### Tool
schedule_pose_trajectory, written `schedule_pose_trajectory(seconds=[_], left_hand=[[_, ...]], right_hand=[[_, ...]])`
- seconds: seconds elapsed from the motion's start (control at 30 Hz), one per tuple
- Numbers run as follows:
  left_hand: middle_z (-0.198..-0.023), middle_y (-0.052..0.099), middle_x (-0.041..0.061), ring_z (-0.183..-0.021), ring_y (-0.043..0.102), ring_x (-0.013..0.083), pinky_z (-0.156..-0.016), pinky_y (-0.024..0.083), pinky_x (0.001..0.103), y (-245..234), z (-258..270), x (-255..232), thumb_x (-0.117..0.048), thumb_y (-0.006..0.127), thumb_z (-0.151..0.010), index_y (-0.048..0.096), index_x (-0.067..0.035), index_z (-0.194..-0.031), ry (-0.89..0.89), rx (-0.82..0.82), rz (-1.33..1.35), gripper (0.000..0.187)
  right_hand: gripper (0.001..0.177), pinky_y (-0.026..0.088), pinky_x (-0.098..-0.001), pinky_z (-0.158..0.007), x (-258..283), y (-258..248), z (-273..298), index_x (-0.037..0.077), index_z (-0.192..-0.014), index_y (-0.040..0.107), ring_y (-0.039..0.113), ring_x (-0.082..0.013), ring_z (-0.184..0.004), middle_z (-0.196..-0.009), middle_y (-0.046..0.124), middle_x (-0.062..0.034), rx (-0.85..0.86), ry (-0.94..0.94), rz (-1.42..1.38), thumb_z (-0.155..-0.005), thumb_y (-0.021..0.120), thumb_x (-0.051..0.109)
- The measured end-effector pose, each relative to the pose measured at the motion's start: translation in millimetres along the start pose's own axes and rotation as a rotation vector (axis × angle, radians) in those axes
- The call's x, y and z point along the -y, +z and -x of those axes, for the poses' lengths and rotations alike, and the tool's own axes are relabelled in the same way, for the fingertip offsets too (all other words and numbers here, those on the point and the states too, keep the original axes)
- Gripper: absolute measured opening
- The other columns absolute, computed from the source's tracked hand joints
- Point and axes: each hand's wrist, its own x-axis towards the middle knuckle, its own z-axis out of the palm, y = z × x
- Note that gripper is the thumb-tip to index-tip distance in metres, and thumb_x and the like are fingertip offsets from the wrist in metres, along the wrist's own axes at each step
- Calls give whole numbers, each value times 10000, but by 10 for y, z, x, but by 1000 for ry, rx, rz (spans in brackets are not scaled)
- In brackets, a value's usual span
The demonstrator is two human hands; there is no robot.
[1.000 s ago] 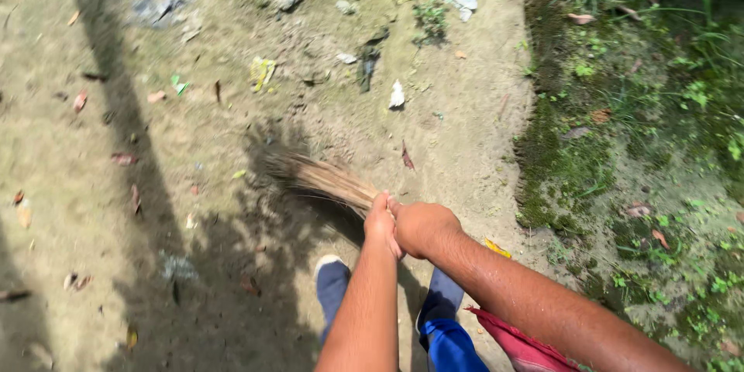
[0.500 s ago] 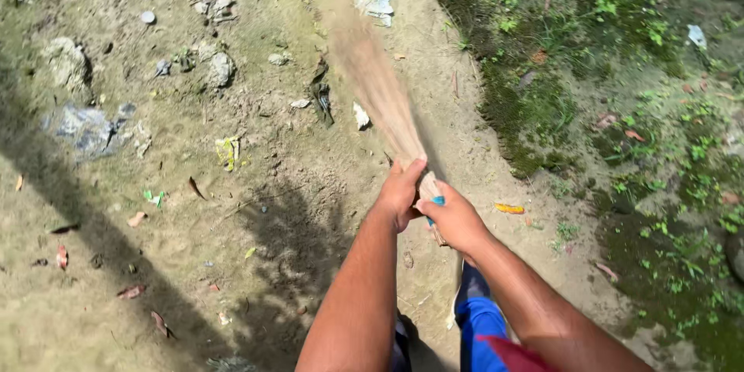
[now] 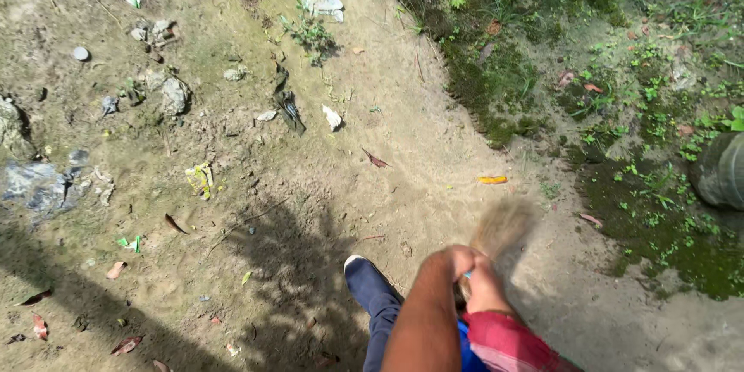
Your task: The person sweeps the ground using a hand broom.
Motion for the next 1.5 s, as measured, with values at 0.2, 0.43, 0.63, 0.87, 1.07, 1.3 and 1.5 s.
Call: schedule_pose_trajectory(seconds=[0.2, 0.43, 0.63, 0.87, 1.07, 1.3, 1.5], left_hand=[[-1071, 734, 173, -957, 663, 246, -845, 520, 425, -1177, 562, 146, -310, 530, -1021, 701, 83, -1161, 76, -548, 652, 450], [-1149, 734, 123, -1030, 684, 218, -913, 513, 384, -1424, 2062, -833, -439, 614, -951, 699, 46, -1184, 221, -897, 1131, 545], [-1102, 751, 191, -946, 680, 272, -885, 530, 425, -1201, 1654, -337, -427, 668, -949, 732, 95, -1126, 81, -439, 535, 555], [-1013, 768, 151, -903, 695, 238, -862, 518, 408, -1405, 1443, 724, -362, 622, -958, 777, 38, -1080, -37, -577, 241, 446], [-944, 712, 158, -814, 614, 233, -759, 491, 429, -1853, 2465, 129, -424, 606, -984, 765, 24, -1044, 44, -868, 909, 479], [-961, 770, 156, -857, 688, 207, -819, 519, 370, -1887, 2455, -646, -439, 642, -930, 779, 22, -1031, 216, -954, 566, 492], [-1162, 721, 182, -1003, 655, 267, -942, 492, 439, -2010, 1381, -964, -456, 678, -921, 745, 15, -1144, -75, -406, 94, 526]], right_hand=[[461, 506, -475, -851, 343, 1148, 175, 94, -1240, 709, 664, -248, -965, -1171, 713, -120, 234, -50, 304, -970, 569, 441], [473, 509, -439, -942, 846, 1686, 910, 198, -1365, 606, 648, -213, -1139, -1287, 691, -83, 560, -320, 567, -951, 478, 387], [553, 562, -417, -815, 52, 1327, 837, 25, -1277, 619, 687, -262, -939, -1083, 690, -168, 286, -282, -218, -1027, 503, 503], [490, 554, -468, -746, -503, 1566, 729, 66, -1226, 667, 672, -313, -849, -1040, 708, -169, 272, 157, -71, -1004, 502, 471], [428, 534, -380, -818, -5, 2211, 1072, 131, -1307, 638, 672, -200, -968, -1090, 726, -100, 505, -167, 338, -964, 518, 357], [484, 505, -308, -936, 388, 2105, 1019, 165, -1423, 526, 667, -141, -1113, -1213, 721, -36, 490, -491, 133, -948, 509, 257], [524, 570, -409, -792, 671, 1929, 465, 46, -1301, 605, 698, -252, -951, -1106, 702, -130, 98, -92, -392, -1026, 475, 472]])
